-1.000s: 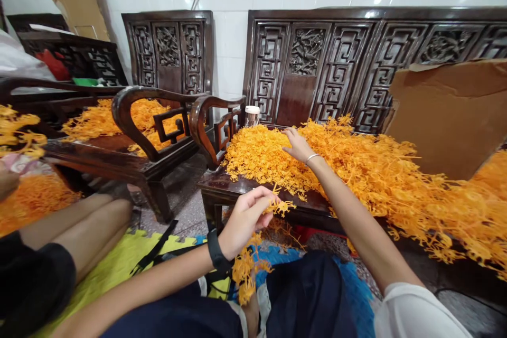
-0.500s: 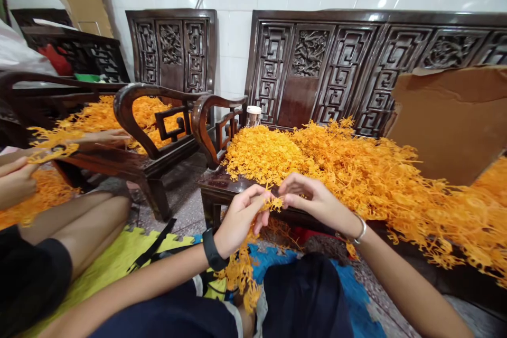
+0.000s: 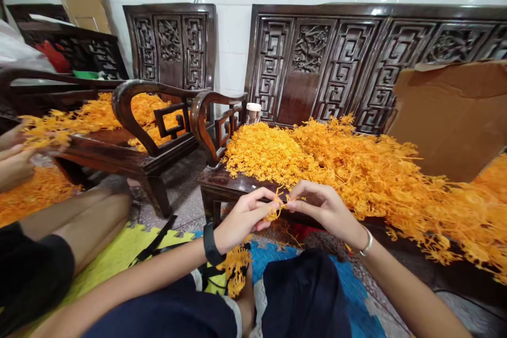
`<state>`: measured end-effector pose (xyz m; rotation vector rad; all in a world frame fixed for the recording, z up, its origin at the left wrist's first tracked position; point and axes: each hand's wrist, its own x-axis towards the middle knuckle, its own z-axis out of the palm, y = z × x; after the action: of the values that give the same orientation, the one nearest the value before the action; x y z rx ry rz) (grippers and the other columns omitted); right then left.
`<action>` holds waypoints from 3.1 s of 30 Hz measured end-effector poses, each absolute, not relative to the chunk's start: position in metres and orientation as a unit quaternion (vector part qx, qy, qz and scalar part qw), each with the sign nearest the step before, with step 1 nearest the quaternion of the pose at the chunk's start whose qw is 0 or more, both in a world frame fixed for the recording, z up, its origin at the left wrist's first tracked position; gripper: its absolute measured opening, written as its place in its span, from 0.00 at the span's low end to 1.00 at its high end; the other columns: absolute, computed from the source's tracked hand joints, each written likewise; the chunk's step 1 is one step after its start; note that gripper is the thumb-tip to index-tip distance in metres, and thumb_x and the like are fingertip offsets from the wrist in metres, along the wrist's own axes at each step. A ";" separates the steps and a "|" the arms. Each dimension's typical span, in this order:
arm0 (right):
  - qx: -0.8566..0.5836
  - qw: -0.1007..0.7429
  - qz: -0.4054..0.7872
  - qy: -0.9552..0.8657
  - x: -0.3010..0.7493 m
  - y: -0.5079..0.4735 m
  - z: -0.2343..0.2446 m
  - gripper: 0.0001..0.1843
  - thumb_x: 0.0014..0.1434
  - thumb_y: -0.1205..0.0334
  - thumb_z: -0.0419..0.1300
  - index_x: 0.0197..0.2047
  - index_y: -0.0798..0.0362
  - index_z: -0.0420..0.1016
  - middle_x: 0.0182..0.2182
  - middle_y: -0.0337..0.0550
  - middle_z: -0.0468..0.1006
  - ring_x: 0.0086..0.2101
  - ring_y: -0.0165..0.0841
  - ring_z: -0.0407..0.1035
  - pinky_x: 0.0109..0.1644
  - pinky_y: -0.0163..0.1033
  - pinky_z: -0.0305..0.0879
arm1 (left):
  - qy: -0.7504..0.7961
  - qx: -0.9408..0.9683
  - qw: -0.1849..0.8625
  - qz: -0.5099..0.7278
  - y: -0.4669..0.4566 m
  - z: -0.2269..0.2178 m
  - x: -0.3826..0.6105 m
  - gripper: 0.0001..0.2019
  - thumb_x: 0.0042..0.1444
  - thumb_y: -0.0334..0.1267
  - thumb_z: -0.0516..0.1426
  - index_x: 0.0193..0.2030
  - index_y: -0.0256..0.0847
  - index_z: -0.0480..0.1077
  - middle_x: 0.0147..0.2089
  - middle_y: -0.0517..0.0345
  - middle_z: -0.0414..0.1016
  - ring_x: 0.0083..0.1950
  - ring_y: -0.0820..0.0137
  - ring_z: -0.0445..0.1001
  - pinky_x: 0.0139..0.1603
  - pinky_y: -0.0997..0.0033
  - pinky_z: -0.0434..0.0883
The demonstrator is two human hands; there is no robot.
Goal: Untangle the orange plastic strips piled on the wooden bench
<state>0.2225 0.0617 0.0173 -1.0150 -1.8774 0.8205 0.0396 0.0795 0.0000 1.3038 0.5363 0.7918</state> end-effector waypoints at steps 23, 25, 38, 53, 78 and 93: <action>-0.497 0.549 0.055 -0.670 0.253 0.247 0.049 0.23 0.36 0.73 0.64 0.40 0.55 0.70 0.46 0.50 0.67 0.49 0.42 0.61 0.55 0.50 0.56 | 0.246 0.527 0.714 0.389 0.082 -0.004 0.035 0.12 0.50 0.44 0.44 0.30 0.36 0.59 0.20 0.63 0.55 0.20 0.78 0.51 0.23 0.75 0.49; -0.510 0.545 0.071 -0.661 0.251 0.241 0.045 0.19 0.37 0.73 0.64 0.37 0.56 0.71 0.44 0.50 0.68 0.49 0.43 0.61 0.54 0.52 0.57 | 0.245 0.512 0.721 0.398 0.082 -0.004 0.036 0.08 0.49 0.41 0.45 0.28 0.38 0.56 0.21 0.63 0.55 0.20 0.79 0.51 0.24 0.76 0.49; -0.414 0.410 0.226 -0.780 0.203 0.072 0.019 0.15 0.48 0.52 0.64 0.31 0.55 0.71 0.26 0.40 0.73 0.27 0.28 0.67 0.31 0.33 0.64 | 0.294 0.557 0.635 0.446 0.085 -0.013 0.041 0.07 0.53 0.39 0.50 0.30 0.39 0.57 0.19 0.67 0.56 0.19 0.80 0.55 0.22 0.79 0.54; -0.344 0.549 0.317 -0.693 0.208 0.069 0.002 0.05 0.54 0.61 0.60 0.30 0.52 0.68 0.31 0.41 0.70 0.34 0.32 0.67 0.40 0.38 0.65 | 0.255 0.640 0.610 0.390 0.082 -0.005 0.036 0.13 0.52 0.46 0.54 0.32 0.35 0.63 0.19 0.67 0.54 0.20 0.82 0.49 0.20 0.79 0.46; -0.494 0.442 0.093 -0.743 0.260 0.206 0.007 0.29 0.47 0.61 0.61 0.54 0.55 0.64 0.56 0.56 0.56 0.45 0.41 0.66 0.47 0.51 0.64 | 0.255 0.590 0.588 0.490 0.092 -0.008 0.027 0.11 0.51 0.37 0.57 0.40 0.35 0.66 0.32 0.58 0.67 0.32 0.75 0.69 0.39 0.72 0.66; -0.296 0.299 0.507 -0.752 0.191 0.080 -0.023 0.12 0.55 0.56 0.58 0.37 0.56 0.71 0.33 0.42 0.74 0.34 0.30 0.68 0.42 0.38 0.64 | 0.242 0.607 0.551 0.519 0.090 -0.004 0.029 0.11 0.49 0.36 0.59 0.38 0.35 0.64 0.32 0.59 0.67 0.32 0.75 0.69 0.36 0.73 0.67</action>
<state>0.1905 0.0804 -0.0229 -0.7856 -1.9982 1.3458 0.0288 0.0903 -0.0035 1.4360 0.5733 1.2293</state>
